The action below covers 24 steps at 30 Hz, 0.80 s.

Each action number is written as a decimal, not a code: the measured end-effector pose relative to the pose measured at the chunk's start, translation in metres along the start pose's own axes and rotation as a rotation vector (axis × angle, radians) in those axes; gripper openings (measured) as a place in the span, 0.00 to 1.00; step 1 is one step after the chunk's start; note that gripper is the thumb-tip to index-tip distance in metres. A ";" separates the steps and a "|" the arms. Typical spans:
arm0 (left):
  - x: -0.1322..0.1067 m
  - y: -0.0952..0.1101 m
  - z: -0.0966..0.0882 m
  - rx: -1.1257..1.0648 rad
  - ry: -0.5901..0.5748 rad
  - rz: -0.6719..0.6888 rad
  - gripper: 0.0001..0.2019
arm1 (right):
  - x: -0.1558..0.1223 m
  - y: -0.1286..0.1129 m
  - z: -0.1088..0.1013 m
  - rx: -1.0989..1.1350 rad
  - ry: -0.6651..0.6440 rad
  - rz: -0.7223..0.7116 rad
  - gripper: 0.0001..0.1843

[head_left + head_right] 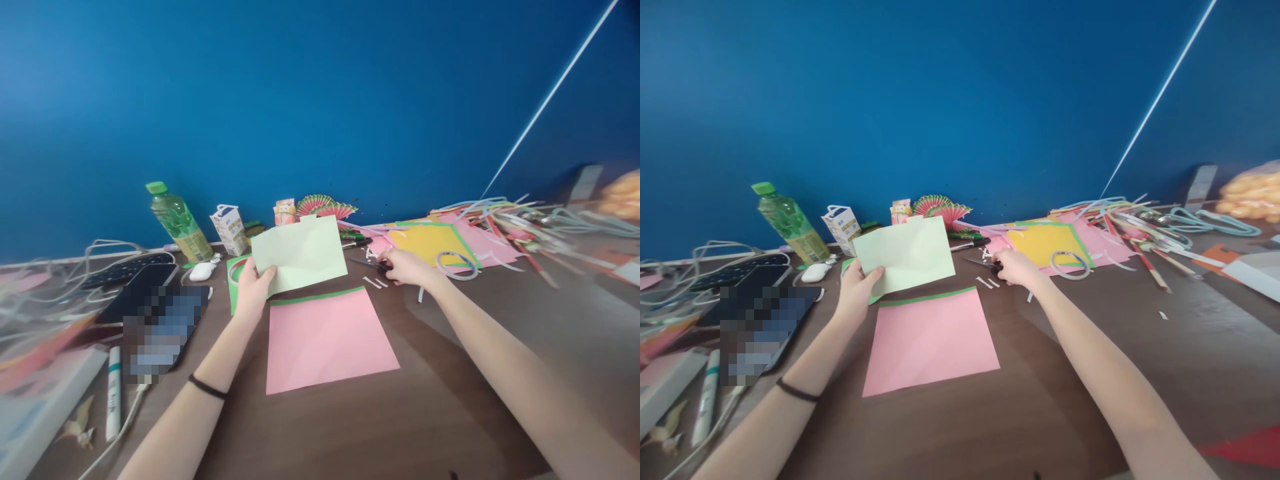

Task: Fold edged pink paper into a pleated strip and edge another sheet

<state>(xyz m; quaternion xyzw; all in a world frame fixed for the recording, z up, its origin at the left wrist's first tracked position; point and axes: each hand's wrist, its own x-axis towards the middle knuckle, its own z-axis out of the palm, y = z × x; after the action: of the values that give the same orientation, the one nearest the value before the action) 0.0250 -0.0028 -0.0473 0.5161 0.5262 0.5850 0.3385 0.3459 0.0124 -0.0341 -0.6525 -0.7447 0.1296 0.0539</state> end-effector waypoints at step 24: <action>0.022 0.029 -0.032 -0.089 -0.233 -0.081 0.21 | -0.026 -0.022 -0.031 0.571 -0.590 -0.379 0.16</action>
<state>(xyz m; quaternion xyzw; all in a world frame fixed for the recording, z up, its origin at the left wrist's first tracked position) -0.0064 0.0026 -0.0113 0.5430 0.4773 0.5299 0.4433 0.3361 -0.0117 0.0033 -0.3989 -0.7688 0.4982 0.0398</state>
